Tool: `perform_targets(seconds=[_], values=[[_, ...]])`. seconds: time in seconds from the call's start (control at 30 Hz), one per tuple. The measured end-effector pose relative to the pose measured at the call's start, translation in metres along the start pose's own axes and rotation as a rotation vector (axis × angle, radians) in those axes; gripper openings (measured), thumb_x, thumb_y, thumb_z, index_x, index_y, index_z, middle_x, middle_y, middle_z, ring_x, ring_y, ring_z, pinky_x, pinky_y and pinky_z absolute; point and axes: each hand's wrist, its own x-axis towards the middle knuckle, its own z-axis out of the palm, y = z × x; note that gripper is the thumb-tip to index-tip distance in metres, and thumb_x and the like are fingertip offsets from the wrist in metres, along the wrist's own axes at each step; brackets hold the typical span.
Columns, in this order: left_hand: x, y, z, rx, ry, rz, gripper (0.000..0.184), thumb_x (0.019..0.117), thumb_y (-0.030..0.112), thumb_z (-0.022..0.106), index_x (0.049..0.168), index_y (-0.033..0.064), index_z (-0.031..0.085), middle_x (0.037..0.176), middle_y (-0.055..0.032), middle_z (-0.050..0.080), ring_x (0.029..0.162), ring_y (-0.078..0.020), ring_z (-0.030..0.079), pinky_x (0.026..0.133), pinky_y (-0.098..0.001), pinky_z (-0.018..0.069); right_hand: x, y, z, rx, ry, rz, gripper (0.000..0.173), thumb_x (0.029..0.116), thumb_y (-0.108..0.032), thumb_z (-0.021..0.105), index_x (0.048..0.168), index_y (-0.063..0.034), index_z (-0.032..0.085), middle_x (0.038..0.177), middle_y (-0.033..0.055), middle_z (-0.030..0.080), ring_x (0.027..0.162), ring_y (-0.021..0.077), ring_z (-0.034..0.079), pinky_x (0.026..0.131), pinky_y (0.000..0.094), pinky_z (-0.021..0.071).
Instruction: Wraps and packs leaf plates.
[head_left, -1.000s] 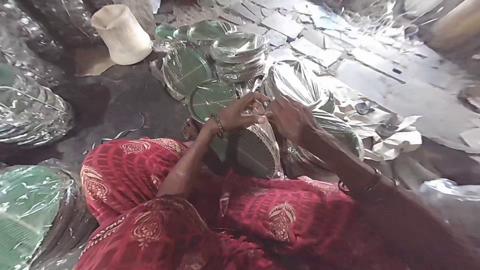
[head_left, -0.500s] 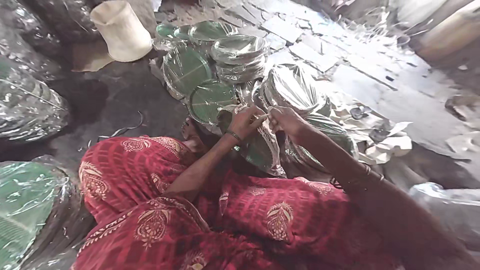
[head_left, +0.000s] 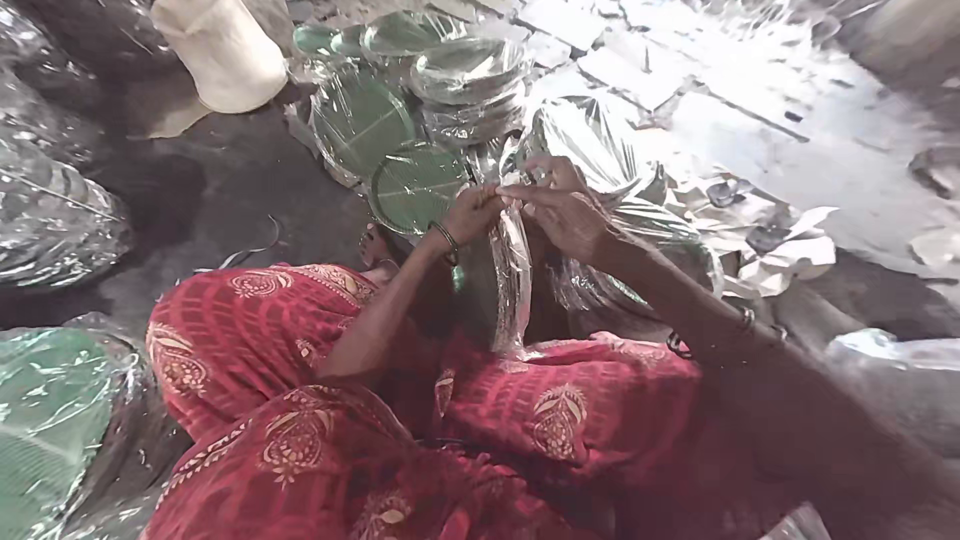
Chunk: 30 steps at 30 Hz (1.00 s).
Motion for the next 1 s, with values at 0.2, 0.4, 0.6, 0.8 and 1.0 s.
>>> perform_targets(seconds=[0.2,0.4,0.6,0.8,1.0], values=[[-0.007,0.011,-0.009,-0.202,-0.209,0.077,0.017,0.1026,0.003,0.047,0.101,-0.0002,0.063,0.083,0.0068,0.062,0.075,0.0031,0.058,0.073,-0.0187,0.0515,-0.007,-0.004,-0.019,-0.260,-0.131,-0.403,0.038,0.0979,0.008,0.050,0.133,0.0027,0.063,0.128,0.0305,0.062,0.118,0.0482,0.061,0.100,0.0567,0.0503],[-0.008,0.021,-0.004,-0.093,-0.304,-0.065,0.019,0.1052,0.007,0.046,0.102,0.0021,0.064,0.089,0.0048,0.062,0.083,0.0018,0.059,0.079,-0.0195,0.0519,-0.006,-0.001,-0.029,-0.431,-0.211,-0.587,0.026,0.1058,0.002,0.041,0.122,0.0102,0.060,0.106,0.0316,0.062,0.101,0.0504,0.064,0.088,0.0589,0.0532],[-0.002,0.013,0.002,0.215,-0.303,0.035,0.044,0.0958,0.027,0.066,0.125,-0.0053,0.059,0.112,-0.0151,0.067,0.100,-0.0152,0.065,0.091,-0.0331,0.0538,-0.002,0.003,-0.031,-0.485,-0.232,-0.566,0.020,0.1034,0.006,0.040,0.110,0.0130,0.058,0.098,0.0316,0.060,0.096,0.0517,0.063,0.081,0.0605,0.0529],[0.000,0.017,0.000,0.433,-0.192,0.157,0.063,0.0957,0.037,0.069,0.142,-0.0033,0.054,0.131,-0.0227,0.064,0.126,-0.0308,0.059,0.112,-0.0452,0.0426,0.002,0.014,-0.030,-0.504,-0.122,-0.323,0.024,0.1058,-0.005,0.043,0.105,0.0098,0.061,0.098,0.0319,0.061,0.098,0.0535,0.062,0.083,0.0635,0.0488],[0.004,0.020,0.005,0.746,-0.142,0.062,0.057,0.1030,0.043,0.058,0.149,0.0084,0.052,0.146,-0.0154,0.058,0.141,-0.0331,0.048,0.122,-0.0616,0.0233,0.006,0.014,-0.025,-0.415,-0.152,0.146,0.032,0.1073,-0.016,0.043,0.110,0.0095,0.061,0.110,0.0315,0.063,0.111,0.0502,0.061,0.094,0.0624,0.0476]])
